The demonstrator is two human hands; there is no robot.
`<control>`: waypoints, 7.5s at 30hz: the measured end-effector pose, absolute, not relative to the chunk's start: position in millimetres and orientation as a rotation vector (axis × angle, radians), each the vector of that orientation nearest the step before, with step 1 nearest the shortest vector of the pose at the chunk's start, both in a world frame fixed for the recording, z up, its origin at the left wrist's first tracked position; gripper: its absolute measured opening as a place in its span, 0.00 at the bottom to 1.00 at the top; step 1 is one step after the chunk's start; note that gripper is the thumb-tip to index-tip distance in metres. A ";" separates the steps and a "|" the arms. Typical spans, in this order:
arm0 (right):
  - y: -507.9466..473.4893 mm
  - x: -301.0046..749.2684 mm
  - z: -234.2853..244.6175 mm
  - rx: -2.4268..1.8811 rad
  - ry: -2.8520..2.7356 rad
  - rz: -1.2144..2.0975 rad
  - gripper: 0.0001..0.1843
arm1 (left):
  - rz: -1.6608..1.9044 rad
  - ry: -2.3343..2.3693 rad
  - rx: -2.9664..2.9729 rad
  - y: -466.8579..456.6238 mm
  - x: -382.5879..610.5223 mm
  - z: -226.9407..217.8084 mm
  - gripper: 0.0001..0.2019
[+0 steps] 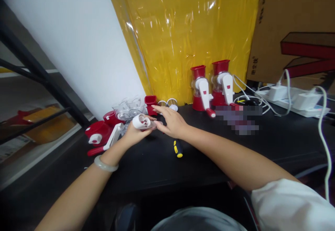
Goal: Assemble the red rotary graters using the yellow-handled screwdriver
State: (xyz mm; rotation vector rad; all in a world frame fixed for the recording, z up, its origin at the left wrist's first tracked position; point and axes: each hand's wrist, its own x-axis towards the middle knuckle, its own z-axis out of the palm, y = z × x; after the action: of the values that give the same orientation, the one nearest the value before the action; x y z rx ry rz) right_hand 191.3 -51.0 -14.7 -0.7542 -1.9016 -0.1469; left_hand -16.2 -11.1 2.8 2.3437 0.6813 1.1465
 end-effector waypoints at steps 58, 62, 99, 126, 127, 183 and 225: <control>-68.0 170.8 -7.6 -0.706 -1.840 0.566 0.13 | 1.337 0.409 2.757 -5.7 -20.7 -7.1 0.21; -68.7 170.6 -6.7 -0.698 -1.848 0.562 0.13 | 1.346 0.378 2.763 -4.8 -20.6 -7.4 0.22; -69.7 165.4 -16.5 -0.614 -1.842 0.715 0.16 | 1.438 0.317 2.841 -6.9 -20.6 -5.7 0.21; -73.4 170.3 -10.2 -0.751 -1.963 0.455 0.10 | 1.566 0.271 3.051 -7.4 -21.8 4.2 0.21; -73.4 170.7 -10.3 -0.761 -1.966 0.442 0.10 | 1.557 0.276 3.050 -7.4 -22.1 4.5 0.21; -82.5 169.6 -5.5 -0.970 -2.133 0.083 0.12 | 1.496 0.246 2.831 -6.0 -20.6 -3.1 0.20; -87.1 170.2 -1.3 -0.931 -2.250 -0.057 0.12 | 1.338 0.214 2.656 -10.2 -16.5 -10.0 0.24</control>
State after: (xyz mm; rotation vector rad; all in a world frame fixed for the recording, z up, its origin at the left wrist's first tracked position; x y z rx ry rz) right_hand 170.2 -87.1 -1.3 -0.9315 -2.2500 -0.0570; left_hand -16.5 -10.2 -10.0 2.6561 0.2138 1.3381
